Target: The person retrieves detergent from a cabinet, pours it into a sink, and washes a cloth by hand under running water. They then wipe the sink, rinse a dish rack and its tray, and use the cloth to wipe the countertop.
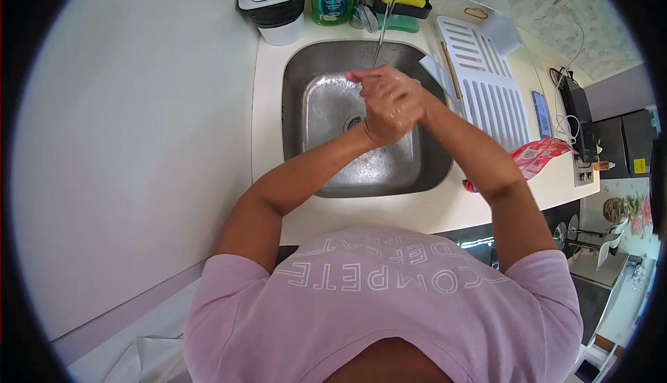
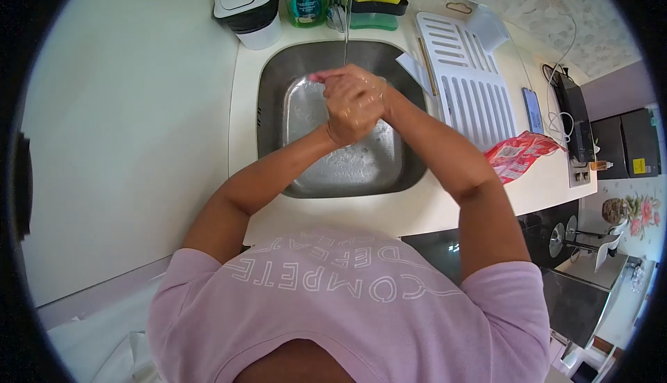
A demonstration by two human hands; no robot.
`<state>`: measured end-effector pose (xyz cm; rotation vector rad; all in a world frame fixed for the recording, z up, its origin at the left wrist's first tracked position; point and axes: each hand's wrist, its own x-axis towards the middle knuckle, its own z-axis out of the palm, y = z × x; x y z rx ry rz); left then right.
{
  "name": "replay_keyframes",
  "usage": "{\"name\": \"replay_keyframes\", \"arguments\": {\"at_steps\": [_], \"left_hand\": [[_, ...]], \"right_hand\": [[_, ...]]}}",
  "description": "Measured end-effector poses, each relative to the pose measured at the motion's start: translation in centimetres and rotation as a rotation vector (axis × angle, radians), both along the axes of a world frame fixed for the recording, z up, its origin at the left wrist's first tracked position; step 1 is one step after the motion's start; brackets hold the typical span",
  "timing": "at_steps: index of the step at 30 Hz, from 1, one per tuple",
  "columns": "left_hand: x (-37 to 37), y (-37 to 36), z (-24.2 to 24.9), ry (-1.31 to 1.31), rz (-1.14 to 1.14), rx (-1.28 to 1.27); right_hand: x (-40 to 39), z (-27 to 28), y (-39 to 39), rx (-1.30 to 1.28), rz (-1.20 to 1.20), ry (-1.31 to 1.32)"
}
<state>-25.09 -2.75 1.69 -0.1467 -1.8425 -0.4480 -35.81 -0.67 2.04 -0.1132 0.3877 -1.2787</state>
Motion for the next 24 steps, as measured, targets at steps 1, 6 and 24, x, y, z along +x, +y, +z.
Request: {"name": "replay_keyframes", "arguments": {"at_steps": [1,6,24], "left_hand": [[1.0,0.5,0.5,0.017,-0.039,-0.141],[1.9,0.7,-1.6,0.044,-0.123,-0.465],[-6.6,-4.9,-13.4,-0.606,-0.018,-1.006]], "right_hand": [[0.7,1.4,0.1,0.124,0.112,0.121],[3.0,3.8,-0.5,0.142,0.342,0.783],[-1.7,-5.9,-6.4,0.145,0.157,2.247]]}}
